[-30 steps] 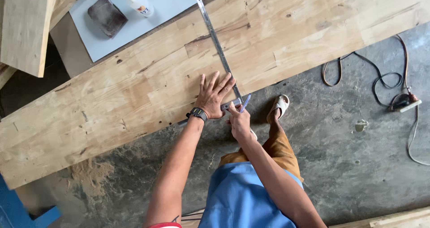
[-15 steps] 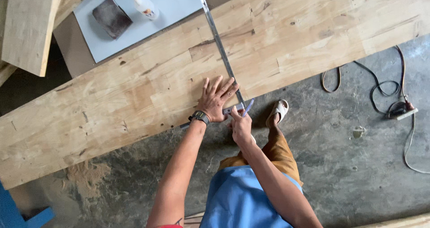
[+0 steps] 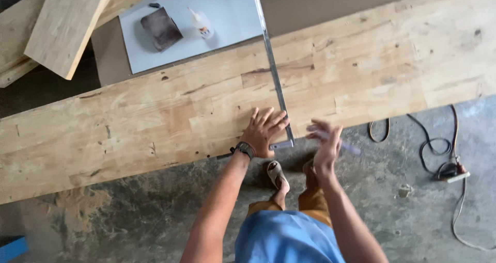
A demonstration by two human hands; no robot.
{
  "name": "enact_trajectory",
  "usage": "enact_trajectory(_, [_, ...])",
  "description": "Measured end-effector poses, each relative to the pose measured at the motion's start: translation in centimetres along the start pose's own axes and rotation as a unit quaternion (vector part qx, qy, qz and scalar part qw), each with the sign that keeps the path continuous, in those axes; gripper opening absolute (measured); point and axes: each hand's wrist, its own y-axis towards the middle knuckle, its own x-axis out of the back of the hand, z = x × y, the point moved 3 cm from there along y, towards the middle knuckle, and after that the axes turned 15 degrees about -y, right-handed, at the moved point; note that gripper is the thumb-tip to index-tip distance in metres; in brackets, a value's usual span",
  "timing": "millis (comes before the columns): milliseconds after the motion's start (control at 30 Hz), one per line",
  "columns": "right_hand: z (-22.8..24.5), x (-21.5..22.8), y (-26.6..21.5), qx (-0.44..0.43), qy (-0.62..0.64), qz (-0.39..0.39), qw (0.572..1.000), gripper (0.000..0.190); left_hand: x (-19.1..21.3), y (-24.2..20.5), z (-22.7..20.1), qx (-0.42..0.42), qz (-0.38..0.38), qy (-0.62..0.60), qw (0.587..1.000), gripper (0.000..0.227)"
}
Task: The person uses a metal ruler and a pen to draw straight lines on a large wooden board. They repeatedly reposition the ruler along the length of the board to create a series of parallel markings.
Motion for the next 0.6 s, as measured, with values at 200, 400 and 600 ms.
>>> enact_trajectory(200, [2.8,-9.0,12.7,0.072,-0.051,0.155,0.984,0.016,0.5,0.2,0.1,-0.012,0.016,0.054,0.998,0.125])
enact_trajectory(400, [7.1,-16.6,18.8,0.216,-0.273,0.227,0.91,0.012,0.3,0.1,0.3,0.009,0.074,0.01,0.997,0.12])
enact_trajectory(600, [7.6,-18.9,20.7,0.211,-0.228,0.261,0.914,0.022,0.0,0.0,0.5,0.006,0.071,0.036,0.997,0.121])
